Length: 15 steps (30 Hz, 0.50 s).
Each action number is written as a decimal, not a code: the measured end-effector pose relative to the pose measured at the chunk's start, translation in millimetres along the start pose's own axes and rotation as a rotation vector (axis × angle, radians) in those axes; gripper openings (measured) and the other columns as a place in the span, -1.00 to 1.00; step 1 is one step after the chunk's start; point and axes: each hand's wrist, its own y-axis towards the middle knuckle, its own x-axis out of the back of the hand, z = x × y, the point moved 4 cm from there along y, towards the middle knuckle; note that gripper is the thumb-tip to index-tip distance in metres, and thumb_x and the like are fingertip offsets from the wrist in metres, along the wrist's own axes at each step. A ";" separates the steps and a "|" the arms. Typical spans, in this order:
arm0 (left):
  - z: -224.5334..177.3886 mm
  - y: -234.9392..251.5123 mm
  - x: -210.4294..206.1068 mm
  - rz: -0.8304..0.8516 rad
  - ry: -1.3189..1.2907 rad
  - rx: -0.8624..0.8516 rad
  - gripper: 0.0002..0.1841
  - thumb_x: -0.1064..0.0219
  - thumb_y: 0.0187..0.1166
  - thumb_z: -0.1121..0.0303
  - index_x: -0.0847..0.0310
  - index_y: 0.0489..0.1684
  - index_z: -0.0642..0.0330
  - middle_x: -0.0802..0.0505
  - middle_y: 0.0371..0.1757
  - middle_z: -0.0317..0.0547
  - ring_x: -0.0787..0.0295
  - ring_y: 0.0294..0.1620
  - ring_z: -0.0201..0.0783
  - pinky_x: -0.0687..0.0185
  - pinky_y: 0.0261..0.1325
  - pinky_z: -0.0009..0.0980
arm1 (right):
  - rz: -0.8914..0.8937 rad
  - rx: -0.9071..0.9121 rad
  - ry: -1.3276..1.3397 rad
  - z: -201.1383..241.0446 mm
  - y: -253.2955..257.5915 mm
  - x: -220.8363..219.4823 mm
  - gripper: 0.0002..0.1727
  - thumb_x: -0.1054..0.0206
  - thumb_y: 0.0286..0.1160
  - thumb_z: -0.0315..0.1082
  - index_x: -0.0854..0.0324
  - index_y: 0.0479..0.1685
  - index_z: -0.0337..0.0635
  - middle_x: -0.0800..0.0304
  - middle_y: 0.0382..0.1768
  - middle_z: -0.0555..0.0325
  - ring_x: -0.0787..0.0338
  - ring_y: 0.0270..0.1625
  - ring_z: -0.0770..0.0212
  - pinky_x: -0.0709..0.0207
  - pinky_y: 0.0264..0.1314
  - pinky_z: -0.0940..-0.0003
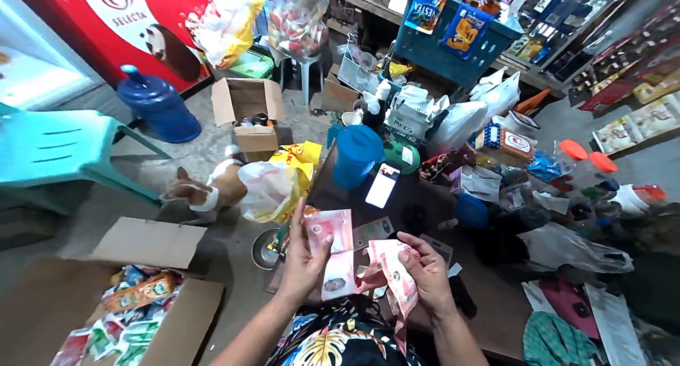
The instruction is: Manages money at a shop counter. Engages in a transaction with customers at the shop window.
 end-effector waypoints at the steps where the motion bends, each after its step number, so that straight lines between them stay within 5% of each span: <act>1: -0.5 -1.7 -3.5 0.027 0.046 -0.058 -0.07 -0.32 0.58 0.47 0.34 0.89 0.25 -0.61 0.52 0.02 -0.78 0.25 -0.42 -0.79 0.24 -0.44 | 0.012 -0.011 0.007 -1.1 0.5 -2.8 -0.62 -0.37 0.53 -0.53 -0.66 0.34 -0.34 -0.91 0.05 0.15 -0.91 -0.06 0.37 -0.83 0.06 0.43; 4: -2.5 -3.5 -8.7 0.091 0.143 -0.255 -0.39 -0.26 0.64 0.50 -0.25 0.72 0.35 -0.67 0.52 0.00 -0.71 0.32 -0.50 -0.65 0.39 -0.50 | 0.092 -0.013 0.031 -3.2 1.7 -8.4 -0.55 -0.42 0.51 -0.48 -0.62 0.41 -0.28 -0.90 0.07 0.19 -0.91 -0.06 0.40 -0.82 0.06 0.43; 6: -1.8 -1.5 -5.4 0.096 0.200 -0.303 -0.62 -0.22 0.71 0.44 -0.58 0.48 0.16 -0.77 0.35 -0.09 -0.75 0.26 -0.48 -0.69 0.33 -0.48 | 0.180 0.024 0.083 -3.3 1.1 -7.9 -0.52 -0.47 0.49 -0.38 -0.64 0.44 -0.09 -0.92 0.06 0.28 -0.90 -0.05 0.45 -0.81 0.09 0.46; 10: 3.7 1.1 4.9 0.070 0.223 -0.261 -0.85 -0.34 0.47 0.55 -0.87 -0.26 0.19 -0.85 0.04 -0.11 -0.82 0.06 -0.50 -0.81 0.14 -0.53 | 0.347 0.110 0.320 10.2 -0.9 -4.3 -0.59 -0.44 0.53 -0.29 -0.73 0.37 0.23 -0.91 0.11 0.43 -0.86 0.07 0.56 -0.73 0.18 0.58; 15: -2.0 -7.9 -7.4 0.245 0.302 -0.325 -0.67 -0.14 0.51 0.54 -0.89 -0.04 0.23 -0.90 0.18 -0.11 -0.73 0.34 -0.36 -0.53 0.51 -0.39 | 0.284 -0.005 0.131 8.0 10.2 -22.2 -0.56 -0.49 0.45 -0.37 -0.70 0.35 0.05 -0.92 0.01 0.36 -0.87 -0.01 0.47 -0.77 0.12 0.47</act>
